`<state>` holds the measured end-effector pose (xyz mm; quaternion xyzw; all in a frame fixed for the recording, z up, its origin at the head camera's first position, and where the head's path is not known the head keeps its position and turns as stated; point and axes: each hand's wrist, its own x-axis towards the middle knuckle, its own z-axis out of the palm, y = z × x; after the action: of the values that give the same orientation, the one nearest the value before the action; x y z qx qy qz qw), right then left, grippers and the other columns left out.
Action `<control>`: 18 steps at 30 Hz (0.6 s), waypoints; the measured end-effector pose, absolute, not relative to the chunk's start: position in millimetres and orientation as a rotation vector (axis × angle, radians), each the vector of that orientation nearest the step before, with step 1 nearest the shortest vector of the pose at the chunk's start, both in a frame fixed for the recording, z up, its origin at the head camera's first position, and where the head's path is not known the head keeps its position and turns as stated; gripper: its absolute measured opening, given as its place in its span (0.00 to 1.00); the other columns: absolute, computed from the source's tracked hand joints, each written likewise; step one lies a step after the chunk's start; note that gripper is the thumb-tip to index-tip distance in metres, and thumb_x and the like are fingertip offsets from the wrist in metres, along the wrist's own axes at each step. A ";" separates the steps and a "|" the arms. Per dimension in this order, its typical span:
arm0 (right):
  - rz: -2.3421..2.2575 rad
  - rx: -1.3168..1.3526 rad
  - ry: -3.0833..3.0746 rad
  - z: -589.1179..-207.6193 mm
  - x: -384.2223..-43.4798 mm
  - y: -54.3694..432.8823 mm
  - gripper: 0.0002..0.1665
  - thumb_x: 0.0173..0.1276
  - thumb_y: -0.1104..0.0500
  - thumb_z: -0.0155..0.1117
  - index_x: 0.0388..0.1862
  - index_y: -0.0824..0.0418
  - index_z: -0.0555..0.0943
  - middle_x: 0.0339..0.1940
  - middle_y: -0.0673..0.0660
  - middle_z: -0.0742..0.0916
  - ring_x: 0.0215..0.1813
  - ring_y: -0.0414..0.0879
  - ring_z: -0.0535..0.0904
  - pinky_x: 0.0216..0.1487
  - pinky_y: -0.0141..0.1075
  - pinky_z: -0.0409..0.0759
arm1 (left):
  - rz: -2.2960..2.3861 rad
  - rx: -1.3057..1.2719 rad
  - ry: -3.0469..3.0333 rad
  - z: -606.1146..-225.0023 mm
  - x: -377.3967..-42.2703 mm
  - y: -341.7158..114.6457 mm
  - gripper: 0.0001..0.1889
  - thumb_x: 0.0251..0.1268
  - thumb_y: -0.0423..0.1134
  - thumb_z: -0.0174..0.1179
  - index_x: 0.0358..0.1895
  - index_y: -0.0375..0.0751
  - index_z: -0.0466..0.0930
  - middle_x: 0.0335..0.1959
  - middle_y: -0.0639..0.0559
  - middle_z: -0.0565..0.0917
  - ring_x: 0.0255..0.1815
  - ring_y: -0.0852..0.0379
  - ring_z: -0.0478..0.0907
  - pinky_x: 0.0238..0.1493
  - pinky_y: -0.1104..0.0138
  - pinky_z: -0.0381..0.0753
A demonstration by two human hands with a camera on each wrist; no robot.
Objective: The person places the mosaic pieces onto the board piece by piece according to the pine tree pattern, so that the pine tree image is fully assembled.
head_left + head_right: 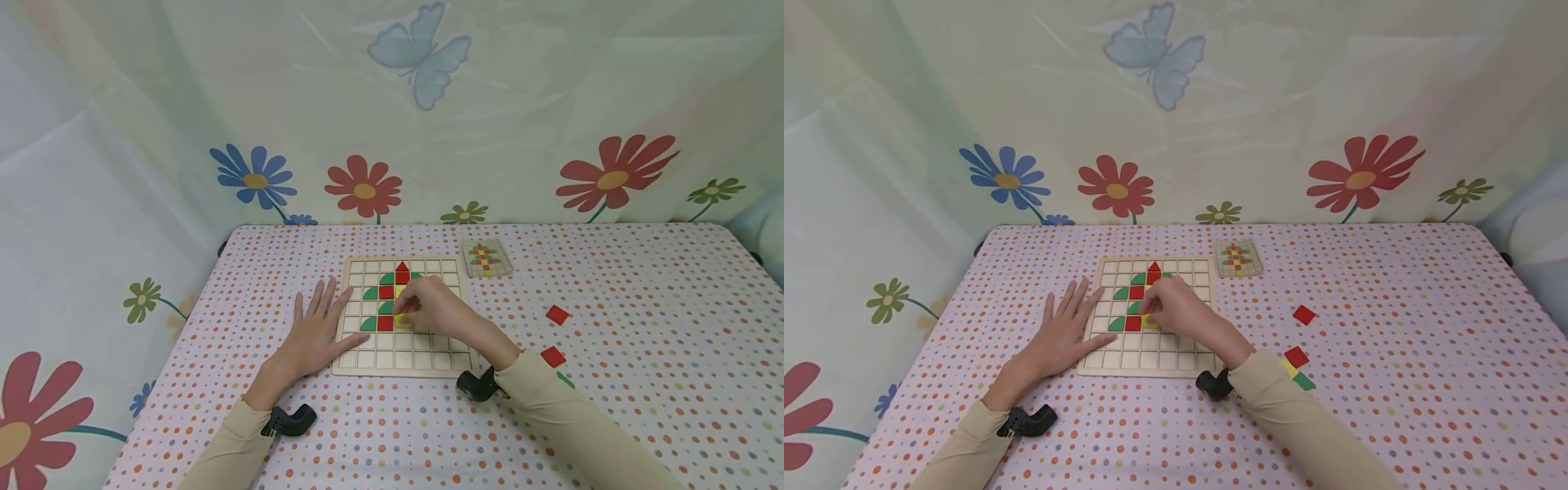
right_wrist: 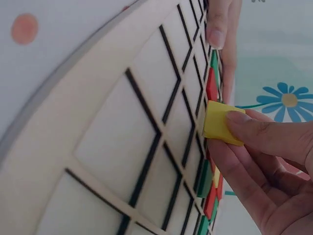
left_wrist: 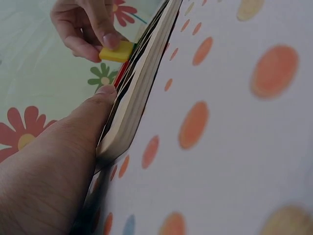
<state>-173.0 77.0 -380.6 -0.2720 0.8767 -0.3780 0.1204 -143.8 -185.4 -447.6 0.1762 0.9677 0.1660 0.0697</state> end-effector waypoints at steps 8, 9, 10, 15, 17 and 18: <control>-1.085 -0.721 2.564 -387.3 -173.7 76.7 0.07 0.63 0.74 0.75 0.34 0.64 0.92 0.32 0.53 0.90 0.33 0.41 0.81 0.37 0.33 0.82 | 0.508 0.542 2.916 -447.4 -143.5 -185.3 0.52 0.71 0.70 0.56 0.87 0.46 0.46 0.87 0.39 0.40 0.87 0.39 0.31 0.78 0.32 0.29; -1.075 -0.715 2.567 -387.5 -173.6 76.4 0.07 0.63 0.74 0.75 0.34 0.65 0.92 0.32 0.53 0.90 0.33 0.41 0.81 0.37 0.33 0.82 | 0.507 0.542 2.917 -447.5 -143.5 -185.4 0.52 0.71 0.70 0.56 0.87 0.46 0.46 0.87 0.39 0.40 0.87 0.38 0.31 0.78 0.32 0.29; -1.066 -0.707 2.569 -387.4 -173.3 76.1 0.06 0.63 0.74 0.75 0.35 0.65 0.92 0.33 0.53 0.91 0.34 0.41 0.81 0.37 0.33 0.82 | 0.504 0.542 2.918 -447.6 -143.5 -185.5 0.52 0.71 0.70 0.56 0.87 0.46 0.46 0.87 0.39 0.40 0.87 0.38 0.31 0.78 0.32 0.29; -1.000 -0.681 2.590 -386.6 -172.1 72.9 0.06 0.64 0.73 0.75 0.37 0.65 0.92 0.37 0.55 0.92 0.41 0.44 0.83 0.39 0.33 0.83 | 0.511 0.543 2.920 -447.5 -143.2 -185.7 0.52 0.71 0.70 0.56 0.87 0.46 0.46 0.87 0.39 0.40 0.87 0.38 0.31 0.78 0.32 0.29; -0.972 -0.682 2.597 -386.7 -171.9 70.9 0.06 0.65 0.72 0.74 0.38 0.65 0.92 0.39 0.55 0.92 0.44 0.46 0.84 0.41 0.34 0.84 | 0.516 0.539 2.921 -447.5 -142.9 -185.8 0.52 0.70 0.69 0.56 0.87 0.46 0.47 0.87 0.39 0.40 0.87 0.39 0.31 0.78 0.32 0.29; -0.961 -0.683 2.598 -386.5 -171.5 70.0 0.06 0.65 0.73 0.74 0.38 0.66 0.92 0.40 0.56 0.92 0.45 0.47 0.85 0.41 0.34 0.84 | 0.514 0.537 2.921 -447.5 -142.7 -185.8 0.52 0.70 0.69 0.56 0.87 0.46 0.47 0.87 0.39 0.40 0.87 0.39 0.31 0.78 0.32 0.29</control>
<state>-171.5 70.0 -386.5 -0.2367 0.9012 -0.3333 0.1438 -142.7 -185.8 -447.5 0.1779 0.9671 0.1703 0.0637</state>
